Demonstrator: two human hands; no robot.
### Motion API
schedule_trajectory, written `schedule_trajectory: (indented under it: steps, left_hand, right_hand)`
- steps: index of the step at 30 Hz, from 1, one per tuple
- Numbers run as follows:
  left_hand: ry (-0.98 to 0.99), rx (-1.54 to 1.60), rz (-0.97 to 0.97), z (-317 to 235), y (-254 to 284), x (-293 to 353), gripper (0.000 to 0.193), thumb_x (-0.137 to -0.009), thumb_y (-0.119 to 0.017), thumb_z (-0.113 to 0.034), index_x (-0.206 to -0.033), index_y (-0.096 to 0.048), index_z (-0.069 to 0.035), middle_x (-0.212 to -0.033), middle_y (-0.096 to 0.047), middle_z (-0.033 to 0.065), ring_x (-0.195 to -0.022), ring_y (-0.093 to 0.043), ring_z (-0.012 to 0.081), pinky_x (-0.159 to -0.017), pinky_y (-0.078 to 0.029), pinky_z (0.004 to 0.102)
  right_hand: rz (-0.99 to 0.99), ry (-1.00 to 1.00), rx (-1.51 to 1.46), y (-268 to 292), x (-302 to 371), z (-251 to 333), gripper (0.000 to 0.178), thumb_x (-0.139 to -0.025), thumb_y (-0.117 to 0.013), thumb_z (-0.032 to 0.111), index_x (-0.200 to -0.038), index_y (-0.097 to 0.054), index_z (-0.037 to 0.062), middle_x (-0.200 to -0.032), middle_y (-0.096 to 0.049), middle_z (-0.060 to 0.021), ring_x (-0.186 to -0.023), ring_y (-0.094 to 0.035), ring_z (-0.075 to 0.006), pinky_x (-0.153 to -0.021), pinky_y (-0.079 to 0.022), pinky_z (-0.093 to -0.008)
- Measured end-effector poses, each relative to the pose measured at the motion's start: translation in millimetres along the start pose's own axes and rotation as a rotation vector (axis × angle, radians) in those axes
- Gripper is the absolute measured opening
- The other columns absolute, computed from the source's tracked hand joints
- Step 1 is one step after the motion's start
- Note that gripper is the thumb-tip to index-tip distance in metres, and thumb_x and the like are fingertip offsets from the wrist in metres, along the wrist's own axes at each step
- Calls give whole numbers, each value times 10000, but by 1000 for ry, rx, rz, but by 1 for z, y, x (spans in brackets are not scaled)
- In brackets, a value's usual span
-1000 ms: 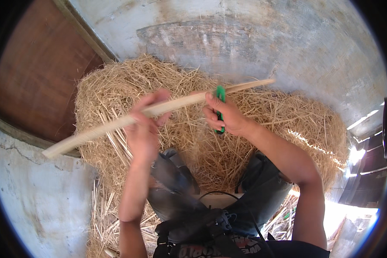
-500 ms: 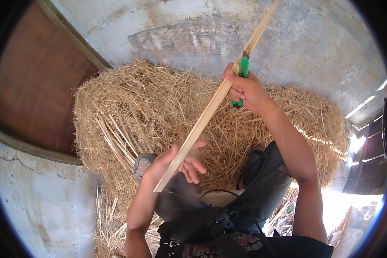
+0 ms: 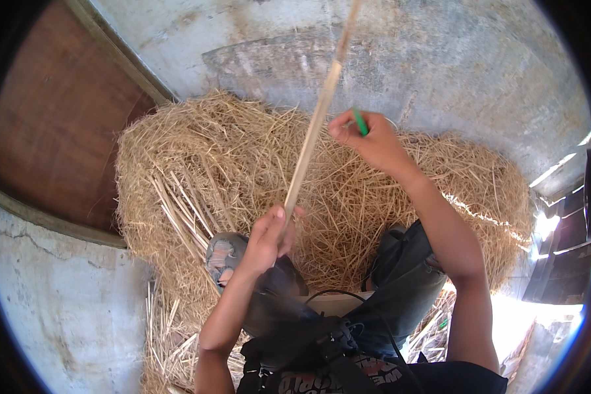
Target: The person uses a utility knife to shave thin strips from a length of bamboo while sitting in a workspace containing piles of straw.
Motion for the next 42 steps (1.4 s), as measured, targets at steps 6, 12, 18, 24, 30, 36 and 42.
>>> schedule_trajectory:
  steps: [6, 12, 18, 24, 30, 36, 42]
  left_hand:
    - [-214, -429, -408, 3, 15, -15, 341, -1120, -435, -299, -1232, -559, -1, -691, -434, -58, -551, -390, 30, -490, -317, 213]
    - [-231, -281, -528, 46, 22, -4, 300, -1128, -401, -294, -1191, -522, -26, -700, -440, -52, -557, -379, 22, -481, -320, 216]
    - [-172, -385, -594, 45, 32, 5, 278, -1114, -414, -237, -1228, -523, -8, -703, -523, 27, -586, -489, 105, -531, -402, 289]
    - [-160, -499, -619, 27, 26, 12, 317, -1111, -420, -225, -1311, -526, -3, -709, -522, 9, -604, -483, 85, -542, -401, 279]
    - [-149, -516, -575, 33, 22, 14, 444, -1108, -422, -234, -1489, -442, -7, -721, -491, 1, -638, -464, 76, -591, -419, 278]
    - [-151, -604, -533, 22, 11, 17, 455, -1110, -408, -219, -1514, -422, -10, -739, -493, 3, -636, -468, 78, -593, -431, 277]
    - [-144, -514, -467, 22, 2, 14, 450, -1101, -409, -172, -1512, -397, 11, -705, -535, 63, -584, -518, 143, -550, -439, 324]
  right_hand:
    - [276, 77, 471, -75, 27, -9, 174, -730, -733, 209, -731, -706, 37, -735, -692, -176, -695, -700, -341, -668, -556, -471]
    - [339, 254, 590, -131, 47, -4, 120, -693, -696, 135, -741, -720, 28, -750, -700, -210, -735, -710, -385, -668, -572, -483]
    - [351, 263, 630, -149, 44, -7, 119, -731, -679, 119, -766, -734, 19, -760, -708, -214, -736, -714, -392, -677, -582, -495]
    - [297, 251, 622, -154, 39, -6, 116, -734, -680, 129, -726, -709, 16, -723, -689, -233, -705, -702, -410, -657, -574, -506]
    - [254, 312, 664, -150, 33, 0, 93, -721, -687, 118, -715, -708, 28, -708, -690, -207, -663, -692, -384, -617, -565, -494]
    - [205, 281, 859, -143, 14, -9, 181, -811, -652, 193, -730, -733, 52, -707, -705, -156, -682, -724, -333, -582, -558, -450]
    - [49, 378, 902, -120, 6, 11, 200, -819, -652, 239, -716, -731, 87, -649, -683, -130, -620, -707, -293, -522, -532, -421]
Point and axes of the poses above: each hand's wrist, its own x-axis away from the middle knuckle, its own y-axis out of the back of the hand, z = x × y, the point moved 10 cm from there along -x, towards the middle knuckle
